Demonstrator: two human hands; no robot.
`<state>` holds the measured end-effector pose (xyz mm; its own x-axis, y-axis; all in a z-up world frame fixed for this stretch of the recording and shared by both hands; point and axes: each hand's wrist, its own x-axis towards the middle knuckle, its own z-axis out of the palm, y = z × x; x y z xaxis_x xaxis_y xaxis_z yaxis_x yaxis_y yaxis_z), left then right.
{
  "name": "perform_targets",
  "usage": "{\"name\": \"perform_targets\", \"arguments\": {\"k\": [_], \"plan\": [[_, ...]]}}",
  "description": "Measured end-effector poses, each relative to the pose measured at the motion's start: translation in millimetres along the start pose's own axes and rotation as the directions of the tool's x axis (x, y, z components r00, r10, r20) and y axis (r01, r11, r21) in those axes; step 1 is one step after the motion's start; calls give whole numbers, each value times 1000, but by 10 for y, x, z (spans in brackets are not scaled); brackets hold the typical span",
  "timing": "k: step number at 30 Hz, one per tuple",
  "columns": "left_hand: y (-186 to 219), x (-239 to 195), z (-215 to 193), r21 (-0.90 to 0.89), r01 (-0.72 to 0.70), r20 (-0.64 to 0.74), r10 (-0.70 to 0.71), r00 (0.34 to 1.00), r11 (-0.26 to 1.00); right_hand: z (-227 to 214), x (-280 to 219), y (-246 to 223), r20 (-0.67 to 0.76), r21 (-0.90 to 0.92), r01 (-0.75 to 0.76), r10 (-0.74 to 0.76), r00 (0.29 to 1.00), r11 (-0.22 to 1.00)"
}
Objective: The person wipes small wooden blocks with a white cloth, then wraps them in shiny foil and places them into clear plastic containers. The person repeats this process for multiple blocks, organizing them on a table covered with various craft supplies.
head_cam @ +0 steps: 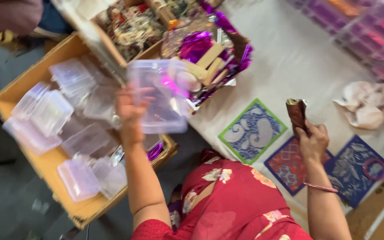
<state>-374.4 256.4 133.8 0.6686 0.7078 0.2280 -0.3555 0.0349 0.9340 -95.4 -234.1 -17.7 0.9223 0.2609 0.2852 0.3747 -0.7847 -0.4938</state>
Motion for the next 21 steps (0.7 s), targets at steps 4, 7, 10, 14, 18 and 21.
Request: {"name": "perform_targets", "arguments": {"k": [4,7,10,14,18,21], "plan": [[-686,7,1398,191,105,436,-180,882,976,-57,-56,249,-71,88,-125,131,989,988],[-1348,-201,2238,644,-182,583,-322,746,743,-171,-184,315,-91,222,-241,266,960,945],[-2015,-425,2749,655,-571,708,-135,694,495,-311,-341,334,-111,351,-326,384,917,878],[-1871,-490,3166,682,-636,729,-393,560,360,-459,-536,387,-82,561,-391,519,850,729],[-2100,-471,3304,798,-547,591,-508,626,254,-411,-789,660,134,775,-489,653,746,400],[-2165,-462,3505,783,-494,622,-458,636,377,-411,-825,647,332,916,-401,584,741,-12]]}}
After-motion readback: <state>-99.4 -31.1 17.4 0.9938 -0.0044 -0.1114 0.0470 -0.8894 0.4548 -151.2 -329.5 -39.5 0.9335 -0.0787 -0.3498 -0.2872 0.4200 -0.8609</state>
